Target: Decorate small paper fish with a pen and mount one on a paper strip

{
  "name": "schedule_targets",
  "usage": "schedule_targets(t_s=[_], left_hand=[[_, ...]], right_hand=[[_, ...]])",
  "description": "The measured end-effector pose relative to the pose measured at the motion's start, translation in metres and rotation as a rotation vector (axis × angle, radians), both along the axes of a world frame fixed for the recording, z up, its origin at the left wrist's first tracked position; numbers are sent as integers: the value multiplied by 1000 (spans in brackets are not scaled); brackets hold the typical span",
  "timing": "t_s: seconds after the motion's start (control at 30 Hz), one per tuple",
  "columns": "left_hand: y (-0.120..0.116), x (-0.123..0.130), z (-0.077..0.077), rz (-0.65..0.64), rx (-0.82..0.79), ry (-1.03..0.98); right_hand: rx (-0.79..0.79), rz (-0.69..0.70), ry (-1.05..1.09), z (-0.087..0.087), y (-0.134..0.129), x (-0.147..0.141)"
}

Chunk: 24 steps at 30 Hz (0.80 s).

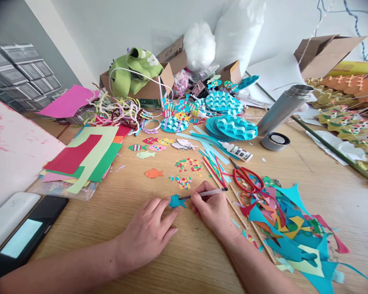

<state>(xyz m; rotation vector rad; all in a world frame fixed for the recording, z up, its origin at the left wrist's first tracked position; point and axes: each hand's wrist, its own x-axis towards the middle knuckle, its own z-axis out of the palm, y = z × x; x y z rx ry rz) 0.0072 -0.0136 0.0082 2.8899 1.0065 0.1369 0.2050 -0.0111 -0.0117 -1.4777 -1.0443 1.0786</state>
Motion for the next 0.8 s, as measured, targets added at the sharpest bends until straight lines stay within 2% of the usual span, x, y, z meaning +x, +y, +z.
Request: schedule_targets(t_s=[0.8], left_hand=[[1, 0, 1, 2, 10, -8]], right_hand=[[-19, 3, -19, 3, 0, 0]])
